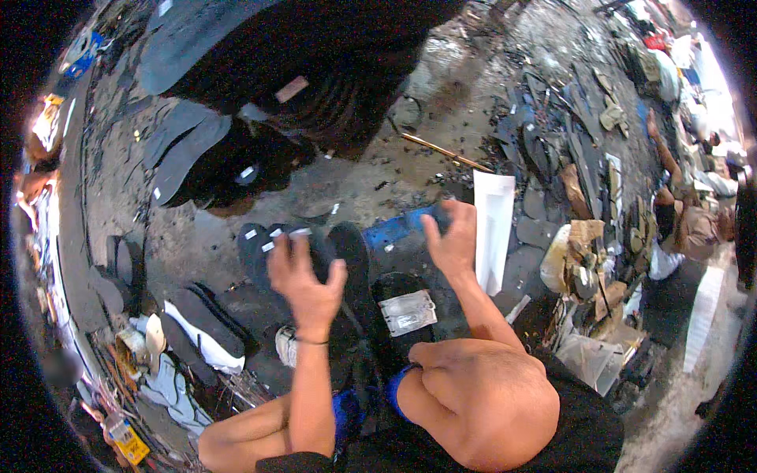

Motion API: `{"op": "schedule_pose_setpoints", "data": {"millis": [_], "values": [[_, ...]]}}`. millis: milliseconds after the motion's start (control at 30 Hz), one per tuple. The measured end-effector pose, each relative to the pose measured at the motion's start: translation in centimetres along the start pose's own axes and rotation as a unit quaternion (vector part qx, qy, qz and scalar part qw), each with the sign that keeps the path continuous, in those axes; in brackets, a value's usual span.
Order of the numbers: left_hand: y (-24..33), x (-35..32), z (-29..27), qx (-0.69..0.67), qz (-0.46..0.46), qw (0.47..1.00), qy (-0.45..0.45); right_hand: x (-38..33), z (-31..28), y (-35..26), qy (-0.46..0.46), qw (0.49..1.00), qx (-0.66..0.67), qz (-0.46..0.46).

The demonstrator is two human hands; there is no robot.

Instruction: The person sits on the floor and repeatedly picks up black shoe insoles, applies small white labels to them, and stacks the labeled insoles. The person handles the insoles one at a time and places the finished items into a growing pile.

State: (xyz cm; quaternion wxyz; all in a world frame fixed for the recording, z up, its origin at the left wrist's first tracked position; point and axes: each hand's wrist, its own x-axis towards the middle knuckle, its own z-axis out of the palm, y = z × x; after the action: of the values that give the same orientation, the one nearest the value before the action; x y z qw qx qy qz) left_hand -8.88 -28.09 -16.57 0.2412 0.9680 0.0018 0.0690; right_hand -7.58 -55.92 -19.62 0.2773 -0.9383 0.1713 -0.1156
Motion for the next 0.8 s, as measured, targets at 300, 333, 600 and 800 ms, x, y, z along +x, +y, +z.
{"op": "schedule_pose_setpoints", "data": {"millis": [300, 333, 600, 800], "values": [[2.2, -0.8, -4.6, -0.384, -0.133, 0.781, -0.475, -0.3, -6.0, 2.9, 0.023, 0.807, 0.527, 0.266], [4.8, -1.4, -3.7, -0.406, -0.072, 0.720, -0.559, -0.3, -5.6, 1.3, 0.013, 0.724, 0.639, 0.260], [9.2, -2.2, 2.3, -0.726, -0.422, 0.542, -0.019, -2.5, -3.3, -7.1, -0.182, 0.723, 0.559, 0.363], [6.4, -3.5, 0.9, -0.643, -0.462, 0.611, -0.007, -2.5, -6.2, -7.8, -0.558, 0.803, 0.136, 0.161]]}}
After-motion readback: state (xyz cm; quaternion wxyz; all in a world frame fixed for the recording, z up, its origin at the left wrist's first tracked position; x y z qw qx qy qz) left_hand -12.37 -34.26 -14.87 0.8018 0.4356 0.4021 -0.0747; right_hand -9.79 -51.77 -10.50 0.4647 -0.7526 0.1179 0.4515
